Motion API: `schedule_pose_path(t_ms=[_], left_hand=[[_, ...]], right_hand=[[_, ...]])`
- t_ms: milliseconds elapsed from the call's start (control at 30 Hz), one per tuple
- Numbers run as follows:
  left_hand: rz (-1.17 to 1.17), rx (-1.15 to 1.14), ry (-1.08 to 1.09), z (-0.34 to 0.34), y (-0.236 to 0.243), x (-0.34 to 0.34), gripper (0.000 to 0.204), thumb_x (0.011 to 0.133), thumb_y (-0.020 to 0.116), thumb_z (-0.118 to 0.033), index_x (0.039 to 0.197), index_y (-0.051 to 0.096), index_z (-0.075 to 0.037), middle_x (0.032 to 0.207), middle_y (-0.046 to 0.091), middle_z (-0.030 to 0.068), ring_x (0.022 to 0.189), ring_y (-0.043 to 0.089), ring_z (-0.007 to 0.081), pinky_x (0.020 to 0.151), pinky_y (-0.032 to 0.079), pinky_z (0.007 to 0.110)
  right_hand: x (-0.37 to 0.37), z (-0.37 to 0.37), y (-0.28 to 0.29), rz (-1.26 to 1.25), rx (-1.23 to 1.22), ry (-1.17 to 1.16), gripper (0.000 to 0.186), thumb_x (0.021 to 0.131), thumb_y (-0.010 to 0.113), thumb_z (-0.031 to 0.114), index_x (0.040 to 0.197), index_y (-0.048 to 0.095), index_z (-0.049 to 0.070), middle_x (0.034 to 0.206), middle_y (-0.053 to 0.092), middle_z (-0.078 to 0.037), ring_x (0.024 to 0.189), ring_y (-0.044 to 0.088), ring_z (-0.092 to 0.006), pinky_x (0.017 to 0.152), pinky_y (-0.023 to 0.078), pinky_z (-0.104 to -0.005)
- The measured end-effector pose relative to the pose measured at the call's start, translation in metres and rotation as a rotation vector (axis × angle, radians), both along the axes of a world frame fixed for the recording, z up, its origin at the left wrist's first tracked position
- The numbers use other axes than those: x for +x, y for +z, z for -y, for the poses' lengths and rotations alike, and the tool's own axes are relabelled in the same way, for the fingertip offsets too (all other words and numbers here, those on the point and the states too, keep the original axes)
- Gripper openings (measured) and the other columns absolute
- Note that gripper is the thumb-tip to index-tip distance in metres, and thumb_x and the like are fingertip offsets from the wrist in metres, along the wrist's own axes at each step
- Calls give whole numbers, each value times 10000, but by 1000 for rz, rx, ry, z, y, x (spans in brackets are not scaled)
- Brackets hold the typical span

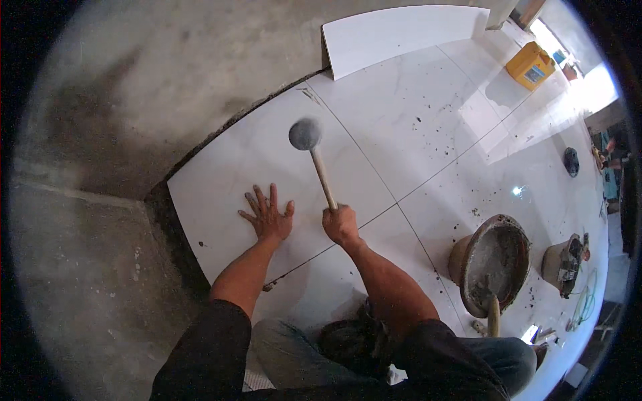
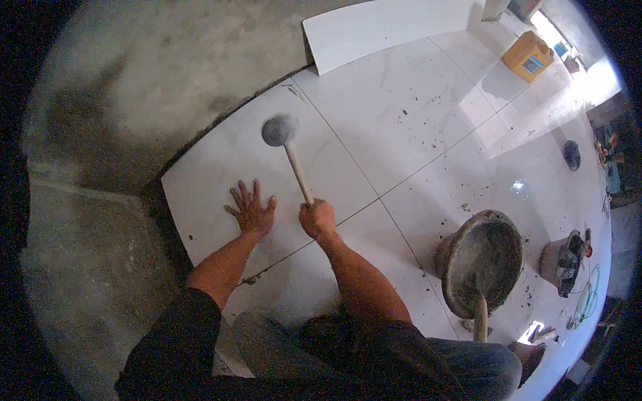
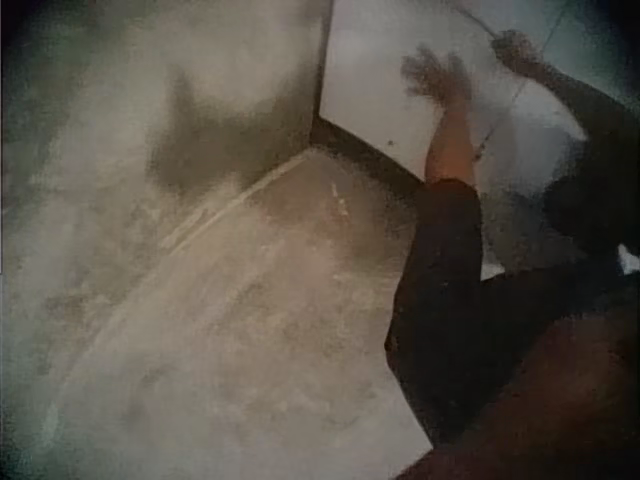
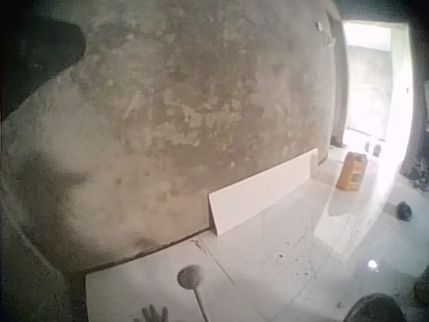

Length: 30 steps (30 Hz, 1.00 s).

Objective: The person applies adhesive and positions large white tiles on the floor, using a rubber mallet to level them and a cloth to wipe away excess mortar.

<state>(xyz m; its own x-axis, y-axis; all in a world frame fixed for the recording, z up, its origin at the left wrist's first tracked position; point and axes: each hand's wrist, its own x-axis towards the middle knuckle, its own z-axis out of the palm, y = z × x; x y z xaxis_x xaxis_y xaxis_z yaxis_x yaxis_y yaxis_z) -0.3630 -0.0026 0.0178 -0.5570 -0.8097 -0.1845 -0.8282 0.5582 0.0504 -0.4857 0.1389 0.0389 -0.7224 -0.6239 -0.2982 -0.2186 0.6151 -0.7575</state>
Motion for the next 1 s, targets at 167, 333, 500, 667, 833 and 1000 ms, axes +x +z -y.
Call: schedule_pose_path(t_ms=[167,333,500,667,833,1000], left_hand=[[2,-7,2,5,-2,2,737,897,378,-581,1488,139,-211,1537,5,193,1400,-33,431,1019,-7,718],[-33,-6,-12,5,-4,-2,730,904,397,-557,1488,140,-202,1535,-5,203,1401,-39,430,1006,-25,727],[-24,24,-16,4,-4,2,740,902,410,-550,1490,134,-194,1535,-13,203,1402,-36,429,1004,-34,728],[-23,13,-26,4,-5,6,739,903,406,-552,1490,131,-197,1536,-13,204,1404,-43,421,1005,-34,727],[-40,37,-20,-2,-6,7,744,902,389,-565,1492,120,-201,1536,-13,201,1407,-50,410,1010,-42,719],[45,25,-6,3,-3,9,750,906,364,-577,1494,92,-198,1540,-28,185,1410,-53,397,1015,-43,713]], right_hand=[[-4,13,32,7,-74,-3,318,824,534,233,779,598,-74,743,614,-288,738,607,-460,698,509,-478],[-18,4,9,30,51,90,308,820,535,228,775,599,-70,741,612,-290,743,615,-452,676,501,-492],[-21,-1,8,166,147,87,296,829,531,223,796,601,-62,738,607,-291,740,609,-455,688,497,-503],[-15,-7,4,-9,-4,101,268,831,518,204,751,577,-45,713,580,-300,727,571,-489,668,479,-519],[-11,-5,1,-122,-113,23,283,822,509,208,757,567,-62,728,576,-308,749,573,-484,700,472,-523],[-8,-2,17,5,5,59,323,826,517,228,720,581,-70,716,584,-309,731,584,-470,688,481,-506]])
